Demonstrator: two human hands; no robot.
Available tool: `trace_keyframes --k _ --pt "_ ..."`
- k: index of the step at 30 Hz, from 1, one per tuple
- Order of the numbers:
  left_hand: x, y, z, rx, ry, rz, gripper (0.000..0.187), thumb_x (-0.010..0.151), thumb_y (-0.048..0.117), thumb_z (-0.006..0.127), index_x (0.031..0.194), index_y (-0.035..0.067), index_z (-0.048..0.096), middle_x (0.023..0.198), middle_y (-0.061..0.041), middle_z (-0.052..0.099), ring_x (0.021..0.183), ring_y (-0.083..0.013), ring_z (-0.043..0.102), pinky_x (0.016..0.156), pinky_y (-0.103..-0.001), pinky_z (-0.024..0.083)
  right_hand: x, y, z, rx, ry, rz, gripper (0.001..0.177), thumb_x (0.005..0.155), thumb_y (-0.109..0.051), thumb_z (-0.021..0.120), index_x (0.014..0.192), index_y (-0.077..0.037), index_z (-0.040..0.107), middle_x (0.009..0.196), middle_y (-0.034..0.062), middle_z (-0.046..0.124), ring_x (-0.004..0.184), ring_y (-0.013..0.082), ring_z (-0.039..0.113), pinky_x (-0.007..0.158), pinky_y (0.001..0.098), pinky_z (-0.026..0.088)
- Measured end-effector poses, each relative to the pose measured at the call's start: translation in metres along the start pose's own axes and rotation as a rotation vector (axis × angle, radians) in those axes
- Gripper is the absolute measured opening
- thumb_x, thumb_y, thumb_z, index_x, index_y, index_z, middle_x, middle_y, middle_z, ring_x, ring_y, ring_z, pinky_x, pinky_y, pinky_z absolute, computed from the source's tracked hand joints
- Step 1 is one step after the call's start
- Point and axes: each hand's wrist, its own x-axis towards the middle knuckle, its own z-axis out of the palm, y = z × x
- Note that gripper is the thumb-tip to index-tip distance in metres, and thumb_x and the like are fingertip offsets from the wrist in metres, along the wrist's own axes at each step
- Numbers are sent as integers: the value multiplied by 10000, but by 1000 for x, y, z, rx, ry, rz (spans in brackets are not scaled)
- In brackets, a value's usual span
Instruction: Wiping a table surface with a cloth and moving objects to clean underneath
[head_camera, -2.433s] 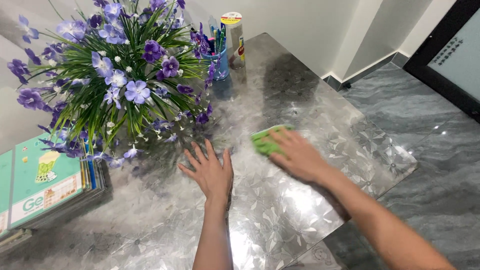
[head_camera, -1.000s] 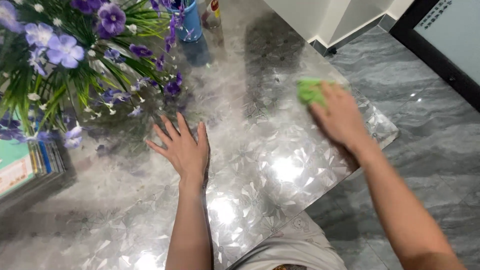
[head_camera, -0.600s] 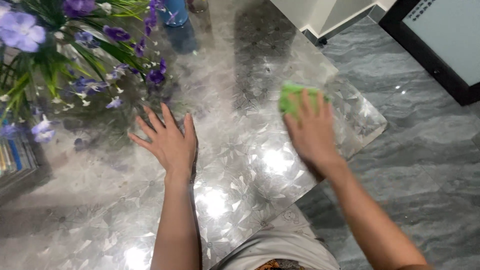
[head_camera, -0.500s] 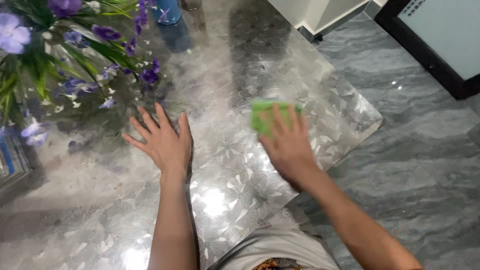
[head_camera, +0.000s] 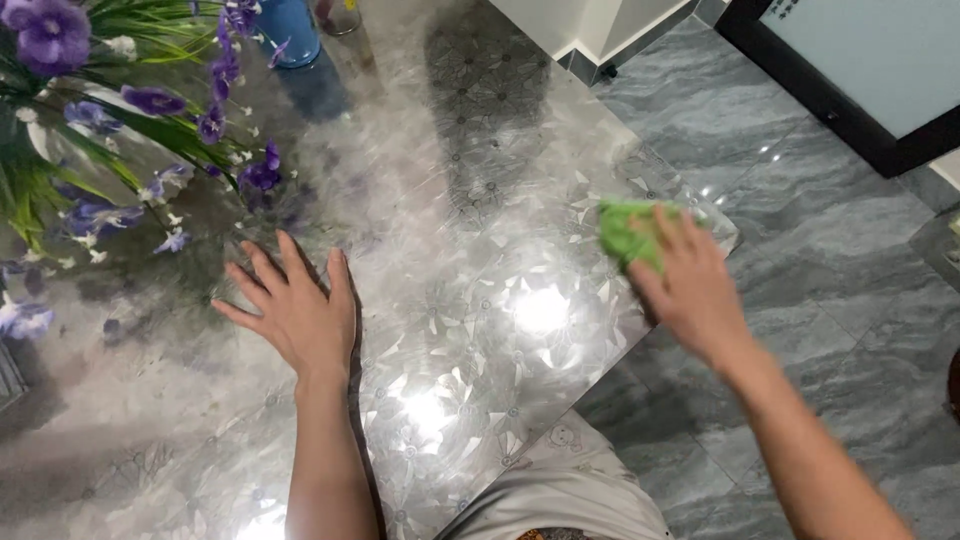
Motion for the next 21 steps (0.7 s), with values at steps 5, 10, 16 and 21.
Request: trace_keyframes --k 5,10,16,21 --pt "0 0 2 15 22 13 762 1269 612 603 1750 22 655 1818 -357 504 1694 -634 324 1267 -873 77 62 39 10 234 216 -134 696 1279 -635 346 1899 -320 378 1952 139 301 1771 517 184 1408 706 153" --pt "0 -1 5 45 13 9 767 1242 615 611 1763 53 628 1806 -350 513 1691 -630 340 1273 -875 100 155 23 5 196 205 -180 717 1283 -657 342 1897 -289 380 1951 144 305 1770 500 221 1395 708 223" --pt "5 8 -7 39 -60 -39 786 1252 644 459 1767 62 575 1836 -339 456 1683 -625 317 1297 -862 56 237 -40 -36 259 77 -175 747 1231 -578 302 1878 -204 309 1963 100 173 1717 456 194 1315 748 261" --pt "5 9 -6 88 -46 -70 731 1224 631 498 1742 122 583 1805 -288 503 1686 -587 339 1306 -853 95 313 -48 -12 274 151 -250 781 1230 -628 302 1882 -198 344 1927 209 241 1563 642 354 1320 617 270"
